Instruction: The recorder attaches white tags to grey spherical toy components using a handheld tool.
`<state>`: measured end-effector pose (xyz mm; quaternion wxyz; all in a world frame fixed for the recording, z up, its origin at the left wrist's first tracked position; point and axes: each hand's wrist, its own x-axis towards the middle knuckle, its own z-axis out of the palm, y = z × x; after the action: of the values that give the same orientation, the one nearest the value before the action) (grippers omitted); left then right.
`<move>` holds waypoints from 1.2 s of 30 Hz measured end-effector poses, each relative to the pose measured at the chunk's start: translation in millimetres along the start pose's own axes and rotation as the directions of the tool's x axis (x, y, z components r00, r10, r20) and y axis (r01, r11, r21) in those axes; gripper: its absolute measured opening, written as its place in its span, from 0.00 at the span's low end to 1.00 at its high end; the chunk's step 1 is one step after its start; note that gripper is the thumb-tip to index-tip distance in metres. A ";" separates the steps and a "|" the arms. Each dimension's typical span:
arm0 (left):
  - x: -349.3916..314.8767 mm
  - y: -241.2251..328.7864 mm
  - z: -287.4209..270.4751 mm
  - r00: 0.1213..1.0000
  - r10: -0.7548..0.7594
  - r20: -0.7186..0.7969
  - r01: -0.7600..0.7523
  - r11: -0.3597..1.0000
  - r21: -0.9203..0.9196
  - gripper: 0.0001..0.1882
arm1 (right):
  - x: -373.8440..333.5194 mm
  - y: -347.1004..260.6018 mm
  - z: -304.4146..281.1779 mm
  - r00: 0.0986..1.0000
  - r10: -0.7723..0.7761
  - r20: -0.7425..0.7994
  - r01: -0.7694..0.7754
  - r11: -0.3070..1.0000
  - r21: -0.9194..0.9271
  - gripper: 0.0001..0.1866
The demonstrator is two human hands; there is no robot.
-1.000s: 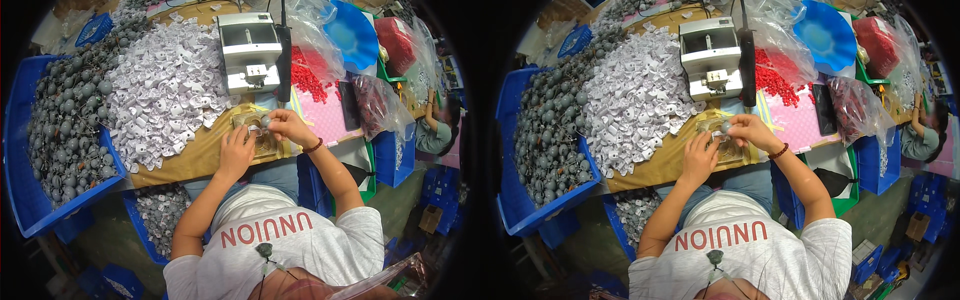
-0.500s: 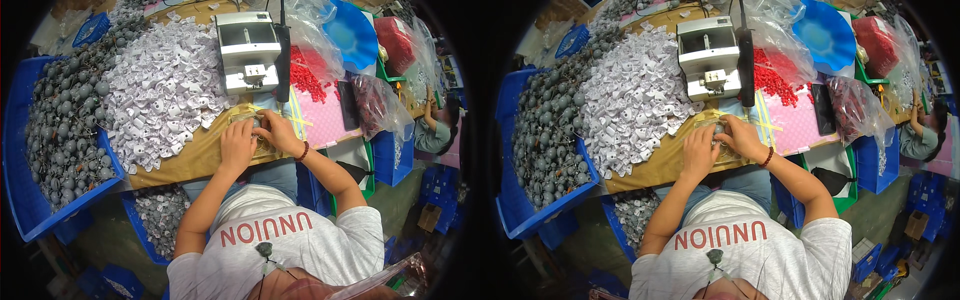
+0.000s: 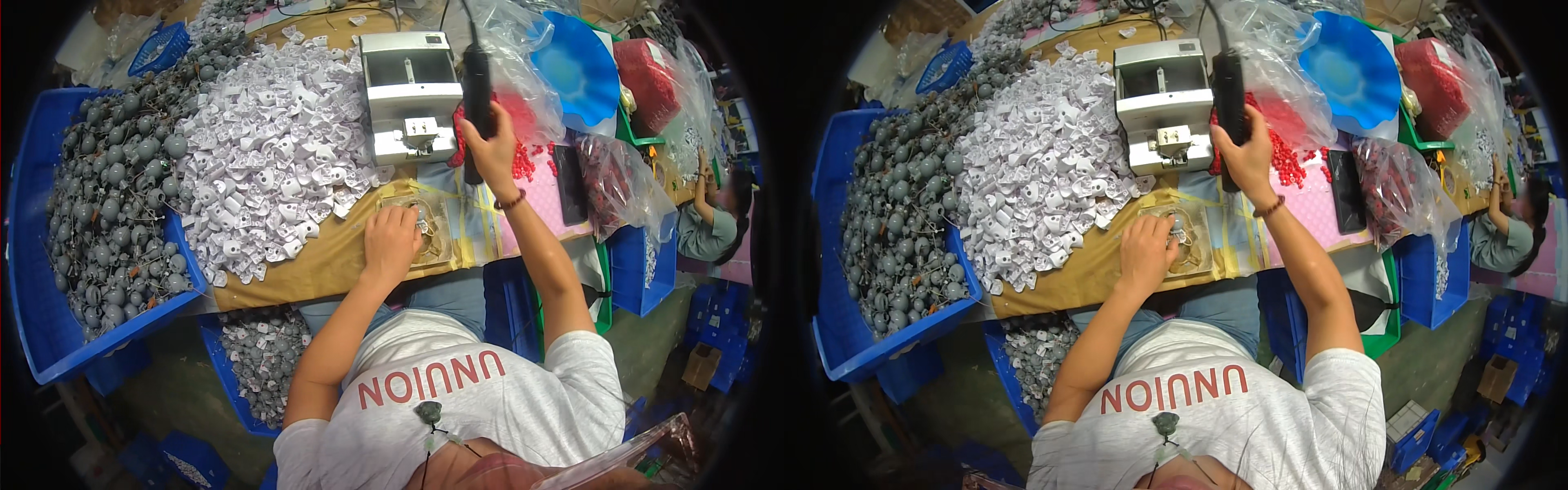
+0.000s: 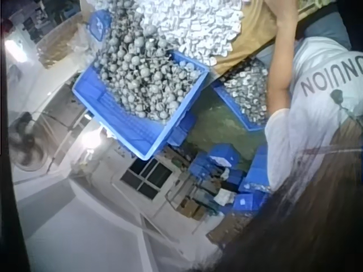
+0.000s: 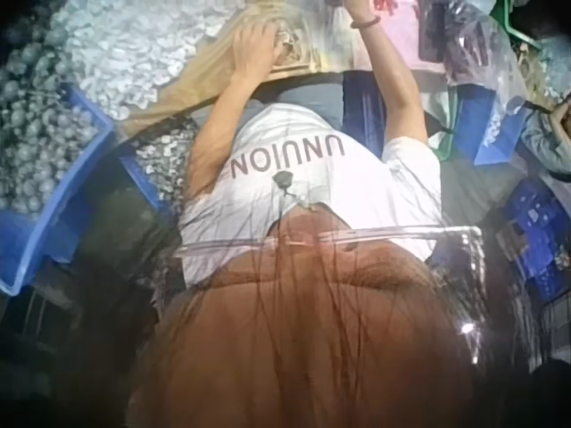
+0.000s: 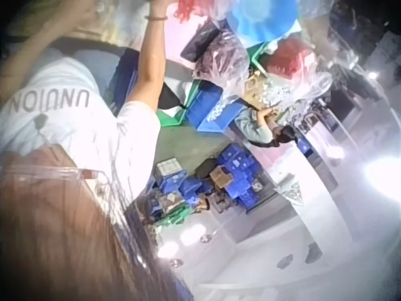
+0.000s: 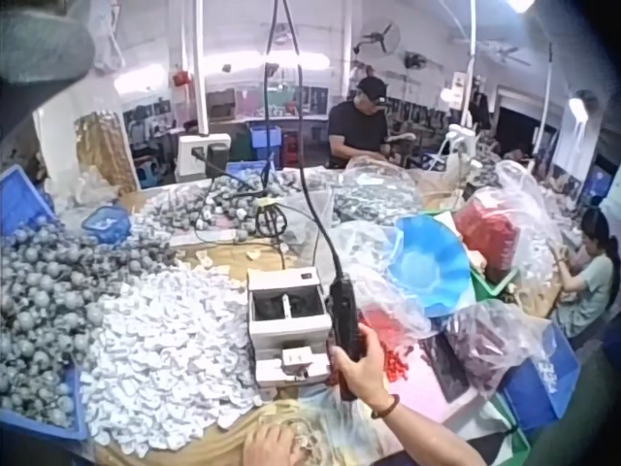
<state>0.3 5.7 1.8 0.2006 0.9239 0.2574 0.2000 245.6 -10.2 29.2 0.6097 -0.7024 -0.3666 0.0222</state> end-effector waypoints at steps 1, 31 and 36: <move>0.7 -1.1 1.7 1.000 -0.003 -0.008 0.003 1.000 -0.006 0.22 | -4.1 -15.3 2.7 0.987 -0.105 -0.124 0.121 0.984 0.132 0.27; -2.6 -3.6 7.3 0.997 -0.033 -0.067 0.030 0.998 -0.050 0.16 | -51.7 -102.2 15.3 0.889 0.006 0.459 -0.187 0.919 0.349 0.30; -3.0 -4.8 10.5 0.995 -0.036 -0.090 0.033 0.999 -0.038 0.18 | -64.5 -88.7 13.8 0.877 -0.041 0.478 -0.140 0.931 0.338 0.32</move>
<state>1.0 5.0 -10.1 0.2088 0.9055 0.2784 0.2430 148.6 -34.6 76.2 0.6184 -0.5598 -0.4765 0.2776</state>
